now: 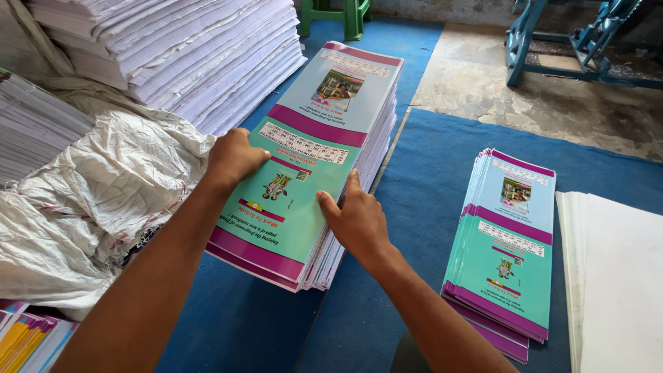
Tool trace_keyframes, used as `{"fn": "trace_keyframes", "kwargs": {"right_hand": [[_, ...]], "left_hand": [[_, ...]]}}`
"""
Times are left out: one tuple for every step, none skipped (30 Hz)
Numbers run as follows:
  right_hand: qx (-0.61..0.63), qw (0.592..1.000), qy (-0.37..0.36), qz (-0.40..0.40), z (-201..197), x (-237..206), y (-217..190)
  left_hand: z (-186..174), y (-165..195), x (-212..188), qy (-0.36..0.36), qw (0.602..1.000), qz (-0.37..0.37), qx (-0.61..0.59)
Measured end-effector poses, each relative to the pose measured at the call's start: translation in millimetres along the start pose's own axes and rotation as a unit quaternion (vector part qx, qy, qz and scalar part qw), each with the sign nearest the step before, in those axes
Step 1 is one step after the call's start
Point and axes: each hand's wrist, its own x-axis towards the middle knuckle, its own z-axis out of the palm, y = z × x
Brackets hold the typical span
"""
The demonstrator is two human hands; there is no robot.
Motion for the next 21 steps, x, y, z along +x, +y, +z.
{"fn": "trace_keyframes", "kwargs": {"right_hand": [[-0.019, 1.000, -0.004, 0.007, 1, 0, 1], [-0.039, 0.999, -0.008, 0.014, 1, 1, 2], [-0.050, 0.999, -0.010, 0.010, 2, 1, 3], [-0.062, 0.998, -0.013, 0.005, 3, 1, 4], [-0.072, 0.997, -0.015, 0.001, 3, 2, 5], [-0.074, 0.997, -0.021, 0.001, 4, 2, 7], [-0.076, 0.997, -0.026, 0.001, 5, 3, 8], [-0.078, 0.996, -0.032, 0.001, 5, 4, 10], [-0.089, 0.995, -0.037, -0.001, 6, 5, 12], [-0.100, 0.994, -0.043, -0.002, 6, 6, 14], [-0.111, 0.993, -0.048, -0.004, 7, 7, 15], [-0.117, 0.992, -0.050, -0.009, 7, 7, 17], [-0.124, 0.991, -0.051, -0.013, 7, 8, 18], [-0.129, 0.990, -0.051, -0.019, 8, 8, 18], [-0.118, 0.992, -0.049, -0.020, 8, 8, 19], [-0.107, 0.993, -0.047, -0.022, 9, 8, 19], [-0.096, 0.994, -0.045, -0.022, 9, 8, 19], [-0.087, 0.995, -0.053, -0.014, 9, 9, 18], [-0.079, 0.995, -0.062, -0.005, 9, 9, 18], [-0.069, 0.995, -0.072, 0.002, 9, 10, 17], [-0.070, 0.995, -0.073, 0.000, 9, 10, 17]], "left_hand": [[0, 1, -1, 0.013, 1.000, 0.013, 0.000], [1, 3, -2, 0.025, 0.999, 0.026, -0.001], [1, 5, -4, 0.038, 0.999, 0.039, -0.002], [2, 7, -7, 0.034, 0.998, 0.048, 0.007], [3, 8, -11, 0.030, 0.998, 0.056, 0.016], [4, 9, -14, 0.025, 0.997, 0.064, 0.026], [5, 11, -17, 0.013, 0.998, 0.056, 0.036], [6, 12, -19, 0.000, 0.998, 0.049, 0.045], [7, 13, -21, -0.013, 0.998, 0.041, 0.053], [7, 13, -22, -0.020, 0.998, 0.038, 0.052], [7, 12, -22, -0.027, 0.998, 0.035, 0.051], [7, 11, -21, -0.034, 0.998, 0.033, 0.049], [8, 11, -20, -0.034, 0.997, 0.042, 0.051], [8, 9, -17, -0.033, 0.997, 0.051, 0.053], [8, 6, -15, -0.032, 0.996, 0.060, 0.055], [7, 2, -13, -0.035, 0.997, 0.061, 0.029], [7, -1, -11, -0.040, 0.997, 0.063, 0.001], [7, -3, -9, -0.044, 0.997, 0.063, -0.026], [8, -4, -8, -0.051, 0.996, 0.050, -0.045], [8, -5, -6, -0.057, 0.996, 0.035, -0.064], [8, -5, -6, -0.062, 0.994, 0.021, -0.083]]}}
